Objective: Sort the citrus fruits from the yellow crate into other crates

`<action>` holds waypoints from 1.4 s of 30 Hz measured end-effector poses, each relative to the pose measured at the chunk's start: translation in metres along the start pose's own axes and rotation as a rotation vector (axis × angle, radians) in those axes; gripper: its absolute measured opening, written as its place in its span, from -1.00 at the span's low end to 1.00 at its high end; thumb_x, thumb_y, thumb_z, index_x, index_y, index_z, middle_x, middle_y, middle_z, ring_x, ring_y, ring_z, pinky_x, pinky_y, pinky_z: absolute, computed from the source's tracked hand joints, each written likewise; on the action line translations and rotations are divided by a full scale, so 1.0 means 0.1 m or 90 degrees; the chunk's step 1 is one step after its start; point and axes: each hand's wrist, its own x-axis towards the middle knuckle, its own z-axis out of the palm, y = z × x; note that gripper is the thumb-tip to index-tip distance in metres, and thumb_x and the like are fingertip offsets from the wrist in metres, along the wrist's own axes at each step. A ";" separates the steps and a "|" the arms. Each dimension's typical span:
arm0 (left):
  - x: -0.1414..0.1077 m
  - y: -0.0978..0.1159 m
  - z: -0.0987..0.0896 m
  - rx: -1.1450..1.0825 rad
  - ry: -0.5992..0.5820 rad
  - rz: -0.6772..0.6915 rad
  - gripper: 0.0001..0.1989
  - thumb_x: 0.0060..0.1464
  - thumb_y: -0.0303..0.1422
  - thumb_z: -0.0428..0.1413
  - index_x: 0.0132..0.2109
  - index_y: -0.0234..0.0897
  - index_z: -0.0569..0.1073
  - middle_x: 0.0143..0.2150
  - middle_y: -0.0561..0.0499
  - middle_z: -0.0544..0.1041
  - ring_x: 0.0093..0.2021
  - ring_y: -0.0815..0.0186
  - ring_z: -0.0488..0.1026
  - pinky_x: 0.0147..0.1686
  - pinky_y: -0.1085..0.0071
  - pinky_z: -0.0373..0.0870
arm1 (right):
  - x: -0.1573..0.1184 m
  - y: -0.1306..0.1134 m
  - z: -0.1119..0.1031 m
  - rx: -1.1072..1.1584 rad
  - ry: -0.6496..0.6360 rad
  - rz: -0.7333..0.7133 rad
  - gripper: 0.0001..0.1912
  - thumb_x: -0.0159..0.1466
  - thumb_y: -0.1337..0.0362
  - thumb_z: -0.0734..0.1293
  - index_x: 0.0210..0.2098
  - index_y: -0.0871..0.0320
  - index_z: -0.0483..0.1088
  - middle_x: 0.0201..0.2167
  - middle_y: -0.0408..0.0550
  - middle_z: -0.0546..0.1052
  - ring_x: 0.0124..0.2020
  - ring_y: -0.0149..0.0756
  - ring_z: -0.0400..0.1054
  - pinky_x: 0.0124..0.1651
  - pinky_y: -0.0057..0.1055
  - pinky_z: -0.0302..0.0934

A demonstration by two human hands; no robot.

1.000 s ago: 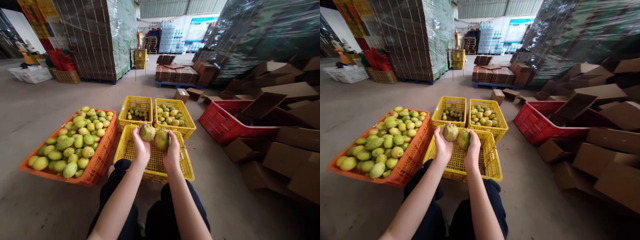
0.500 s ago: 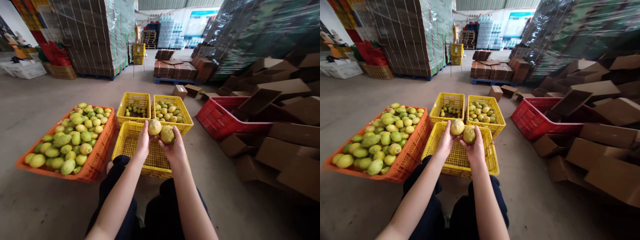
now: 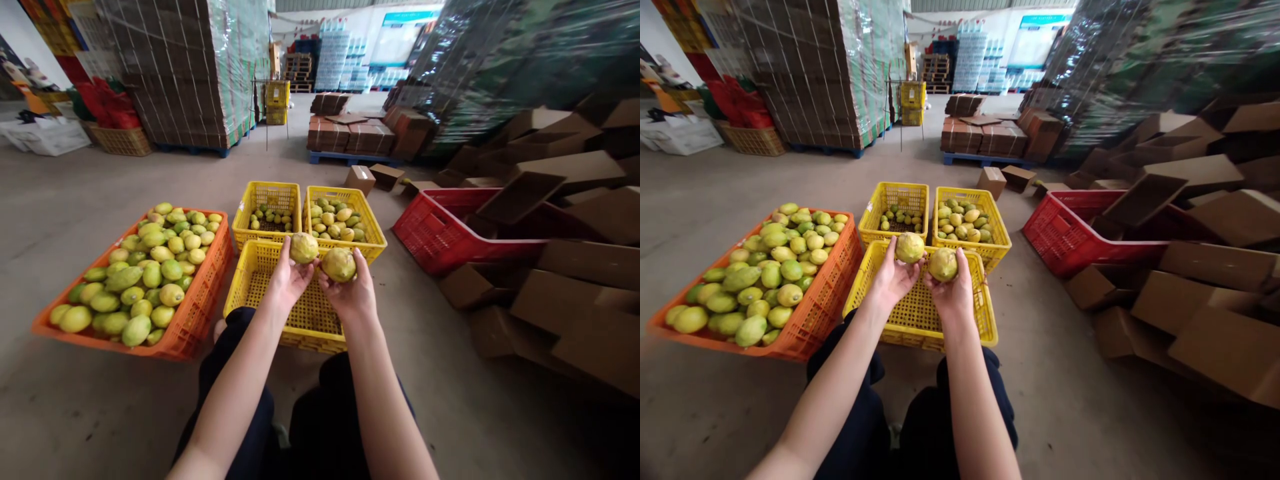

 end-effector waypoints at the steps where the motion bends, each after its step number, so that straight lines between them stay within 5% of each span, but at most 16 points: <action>1: 0.00 0.00 0.00 -0.004 -0.007 0.001 -0.48 0.19 -0.03 0.09 -0.04 -0.47 0.50 -0.41 -0.12 0.52 -0.47 0.41 0.45 -0.54 0.61 0.42 | -0.02 0.00 0.02 0.010 0.011 0.003 -0.62 0.13 -0.05 0.37 -0.31 0.16 0.45 -0.44 -0.03 0.55 -0.48 -0.36 0.40 -0.51 -0.49 0.33; 10: 0.02 -0.03 -0.02 -0.047 0.022 -0.006 -0.57 0.22 -0.10 0.08 -0.07 -0.46 0.47 -0.39 -0.11 0.50 -0.45 0.39 0.47 -0.52 0.61 0.47 | -0.06 0.00 0.10 0.067 0.060 0.023 -0.69 0.14 0.08 0.40 -0.22 0.15 0.42 -0.39 -0.05 0.57 -0.37 -0.31 0.50 -0.41 -0.48 0.45; 19: 0.04 -0.04 -0.05 -0.101 0.041 -0.003 -0.60 0.29 -0.15 0.00 -0.07 -0.48 0.44 -0.32 -0.16 0.50 -0.37 0.34 0.53 -0.47 0.59 0.52 | -0.05 0.01 0.08 0.053 0.092 0.046 -0.69 0.16 0.05 0.40 -0.26 0.16 0.40 -0.45 -0.07 0.54 -0.49 -0.35 0.46 -0.51 -0.53 0.41; 24: 0.00 -0.11 -0.04 0.012 0.042 0.270 -0.71 0.15 -0.27 0.20 0.00 -0.23 0.45 -0.10 -0.07 0.53 -0.20 0.35 0.55 -0.30 0.53 0.53 | -0.04 0.07 0.06 -0.018 0.100 -0.124 -0.59 -0.03 0.18 0.53 -0.26 0.06 0.34 -0.27 -0.14 0.53 -0.31 -0.30 0.47 -0.42 -0.42 0.46; 29: -0.13 -0.08 -0.01 0.150 -0.028 0.514 -0.52 -0.09 -0.45 0.35 0.00 -0.07 0.46 0.15 0.03 0.43 0.14 0.26 0.41 -0.03 0.46 0.45 | -0.15 0.10 0.06 -0.207 0.105 -0.389 -0.35 -0.10 0.31 0.56 -0.10 -0.03 0.22 -0.17 -0.18 0.45 -0.20 -0.30 0.42 -0.24 -0.38 0.41; 35: -0.26 -0.13 0.02 0.261 -0.066 0.555 -0.45 -0.20 -0.52 0.38 -0.02 -0.08 0.47 0.26 -0.01 0.33 0.26 0.13 0.28 0.01 0.39 0.44 | -0.25 0.09 0.08 -0.380 0.103 -0.653 -0.37 -0.10 0.49 0.48 -0.08 0.00 0.27 -0.08 -0.13 0.37 -0.07 -0.29 0.33 0.05 -0.29 0.28; 42: -0.31 -0.19 -0.02 0.346 -0.078 0.648 -0.39 -0.26 -0.55 0.40 -0.01 -0.05 0.49 0.17 -0.02 0.40 0.25 0.14 0.27 0.10 0.35 0.36 | -0.28 0.10 0.13 -0.395 0.074 -0.651 -0.40 -0.03 0.44 0.47 -0.05 -0.03 0.22 0.05 -0.06 0.36 0.11 -0.20 0.28 0.23 -0.16 0.16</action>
